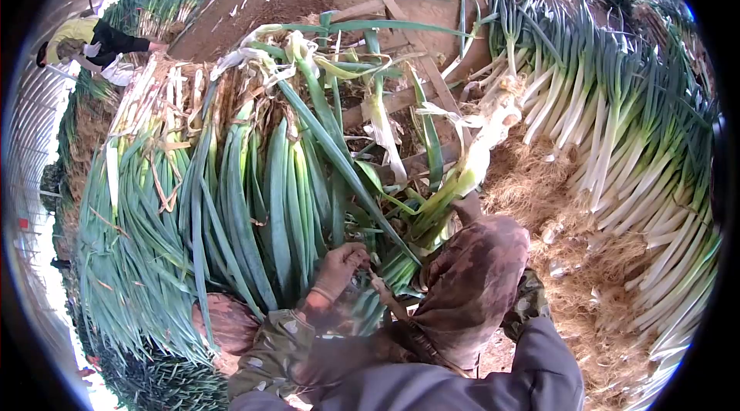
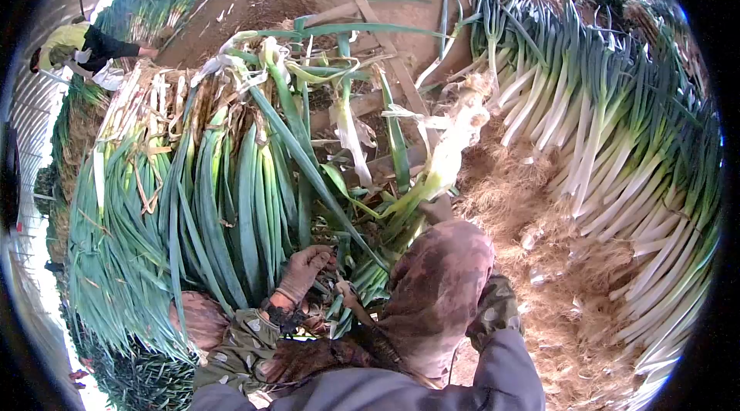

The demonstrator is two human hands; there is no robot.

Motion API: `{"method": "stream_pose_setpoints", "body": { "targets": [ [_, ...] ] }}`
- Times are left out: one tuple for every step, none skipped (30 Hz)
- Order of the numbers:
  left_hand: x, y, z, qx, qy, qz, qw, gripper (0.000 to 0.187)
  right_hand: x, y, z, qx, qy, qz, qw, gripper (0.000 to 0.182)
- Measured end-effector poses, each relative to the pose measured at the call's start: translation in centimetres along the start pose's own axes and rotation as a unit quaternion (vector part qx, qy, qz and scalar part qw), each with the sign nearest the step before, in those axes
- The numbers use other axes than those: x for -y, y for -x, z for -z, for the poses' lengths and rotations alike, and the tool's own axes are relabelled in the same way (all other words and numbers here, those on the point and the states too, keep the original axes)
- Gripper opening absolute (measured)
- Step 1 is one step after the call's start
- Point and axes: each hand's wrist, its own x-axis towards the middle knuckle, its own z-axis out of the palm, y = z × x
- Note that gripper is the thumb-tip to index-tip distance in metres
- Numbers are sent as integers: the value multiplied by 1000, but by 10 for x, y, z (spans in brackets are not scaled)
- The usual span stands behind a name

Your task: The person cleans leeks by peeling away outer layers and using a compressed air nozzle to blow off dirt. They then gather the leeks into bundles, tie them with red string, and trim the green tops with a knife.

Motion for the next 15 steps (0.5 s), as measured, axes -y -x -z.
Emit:
{"method": "stream_pose_setpoints", "body": {
  "targets": [
    [2, -2, -1, 0, 12, -3, 1000, 29, 2, -1, 0, -6, 12, 2, 1000, 53],
    [5, -4, -3, -3, 24, -7, 1000, 29, 6, -5, 1, -21, 32, 8, 999, 52],
    [7, -5, -2, -3, 36, -10, 999, 30, 20, -7, -2, -38, 52, 18, 998, 50],
    [5, -4, 0, 10, 50, -17, 999, 31, 39, -5, -5, -58, 72, 30, 995, 49],
    [12, -6, 3, 13, 47, -50, 998, 33, 58, -4, -6, -78, 92, 46, 992, 48],
    [4, -4, 4, -10, -4, -77, 997, 33, 76, 2, -4, -103, 112, 66, 986, 47],
    [-3, -3, 5, -28, -55, -106, 992, 33, 96, 7, 2, -127, 129, 86, 980, 47],
    [0, -3, 8, -24, -1, -84, 996, 34, 118, 9, 8, -151, 143, 104, 973, 46],
    [-15, 4, 9, -21, 13, -76, 997, 33, 146, 9, 15, -168, 153, 126, 966, 45],
    [-23, 9, 11, -14, 35, -77, 996, 32, 174, 6, 25, -182, 164, 145, 959, 44],
    [-28, 14, 15, -12, 57, -78, 995, 31, 203, -2, 35, -189, 173, 153, 954, 43],
    [-29, 15, 21, -12, 53, -88, 995, 31, 234, -12, 46, -189, 196, 156, 950, 35],
    [-29, 15, 28, -11, 49, -101, 994, 32, 264, -26, 52, -195, 173, 181, 948, 28],
    [-30, 16, 32, -9, 45, -112, 993, 32, 303, -38, 52, -197, 226, 224, 927, 26],
    [-38, 19, 36, -18, 36, -126, 991, 33, 336, -54, 42, -217, 145, 322, 910, 22]
  ]
}}
